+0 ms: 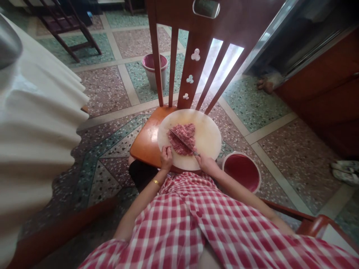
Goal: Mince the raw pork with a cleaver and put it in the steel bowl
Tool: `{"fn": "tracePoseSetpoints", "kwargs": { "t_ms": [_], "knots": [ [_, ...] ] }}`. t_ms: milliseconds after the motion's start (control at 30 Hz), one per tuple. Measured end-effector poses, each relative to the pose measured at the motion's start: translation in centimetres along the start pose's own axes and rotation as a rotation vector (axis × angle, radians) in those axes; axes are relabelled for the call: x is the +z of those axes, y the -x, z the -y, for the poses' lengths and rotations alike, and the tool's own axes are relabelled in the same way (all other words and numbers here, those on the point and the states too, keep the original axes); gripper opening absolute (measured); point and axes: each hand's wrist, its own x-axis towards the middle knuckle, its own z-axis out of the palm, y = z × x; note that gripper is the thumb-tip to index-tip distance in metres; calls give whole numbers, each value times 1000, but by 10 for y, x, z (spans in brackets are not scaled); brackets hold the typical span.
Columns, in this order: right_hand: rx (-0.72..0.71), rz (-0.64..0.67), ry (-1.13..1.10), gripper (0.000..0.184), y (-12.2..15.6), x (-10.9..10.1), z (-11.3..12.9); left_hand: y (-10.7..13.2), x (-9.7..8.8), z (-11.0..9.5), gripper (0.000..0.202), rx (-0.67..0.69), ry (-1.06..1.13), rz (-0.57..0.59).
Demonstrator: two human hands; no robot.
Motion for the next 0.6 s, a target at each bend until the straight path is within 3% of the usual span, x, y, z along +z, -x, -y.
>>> {"fn": "tracePoseSetpoints", "kwargs": {
  "t_ms": [100, 233, 400, 600],
  "knots": [
    [-20, 30, 35, 34, -1, 6, -8, -1, -1, 0, 20, -3, 31, -11],
    [-105, 32, 54, 35, 20, -4, -19, -5, -7, -2, 20, -3, 92, -73],
    [-114, 200, 156, 33, 46, 5, -37, -7, -18, -3, 21, -27, 137, -128],
    [-38, 213, 177, 37, 23, 6, -28, -6, -17, -4, 25, -16, 118, -92]
  ]
}}
